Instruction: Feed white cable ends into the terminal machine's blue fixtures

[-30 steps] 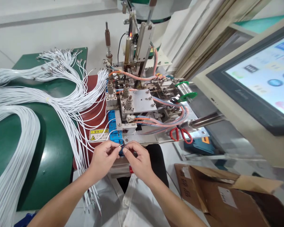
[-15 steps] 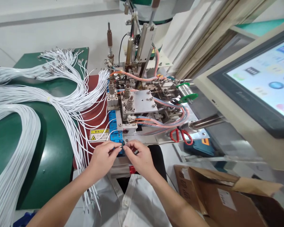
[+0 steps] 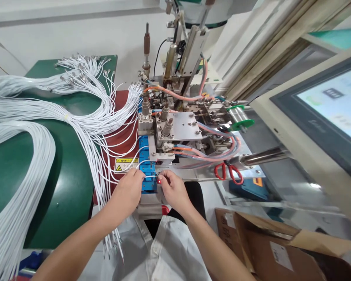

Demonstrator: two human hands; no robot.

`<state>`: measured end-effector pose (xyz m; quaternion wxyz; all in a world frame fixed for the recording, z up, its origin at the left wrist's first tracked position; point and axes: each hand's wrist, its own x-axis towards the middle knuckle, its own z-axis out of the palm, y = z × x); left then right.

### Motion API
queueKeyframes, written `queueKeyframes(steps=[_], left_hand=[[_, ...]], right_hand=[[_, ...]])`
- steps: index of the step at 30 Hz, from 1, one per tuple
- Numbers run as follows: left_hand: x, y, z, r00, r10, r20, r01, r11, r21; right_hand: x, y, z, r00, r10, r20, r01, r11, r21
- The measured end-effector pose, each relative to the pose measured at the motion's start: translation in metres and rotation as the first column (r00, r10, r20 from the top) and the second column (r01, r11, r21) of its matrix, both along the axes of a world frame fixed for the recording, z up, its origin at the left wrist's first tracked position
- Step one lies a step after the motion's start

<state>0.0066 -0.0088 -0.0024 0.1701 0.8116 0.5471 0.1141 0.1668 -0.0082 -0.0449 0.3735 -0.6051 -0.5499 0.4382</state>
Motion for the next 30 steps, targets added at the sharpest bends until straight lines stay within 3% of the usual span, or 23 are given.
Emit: queueKeyframes(steps=[3,9,15,22,30], left_hand=[[0.001,0.000,0.000,0.999,-0.001,-0.040,0.001,1.000,-0.002],[-0.004,0.004,-0.005,0.993,-0.047,0.106,0.049,0.999,-0.011],[-0.006,0.006,-0.006,0.985,-0.047,0.167,0.052,0.998,-0.025],[-0.004,0.005,-0.004,0.986,-0.038,0.159,0.046,0.998,-0.048],[-0.006,0.004,-0.008,0.985,-0.051,0.166,0.056,0.998,-0.024]], right_hand=[[0.001,0.003,-0.006,0.999,-0.001,-0.034,-0.001,1.000,-0.030],[0.004,0.002,-0.014,0.988,-0.013,-0.156,0.002,0.997,-0.074],[0.003,0.002,-0.010,0.998,-0.035,-0.061,0.037,0.998,0.040],[0.001,-0.002,-0.011,0.991,-0.074,-0.112,0.087,0.990,0.115],[0.002,-0.004,-0.014,0.988,-0.099,-0.122,0.105,0.993,0.051]])
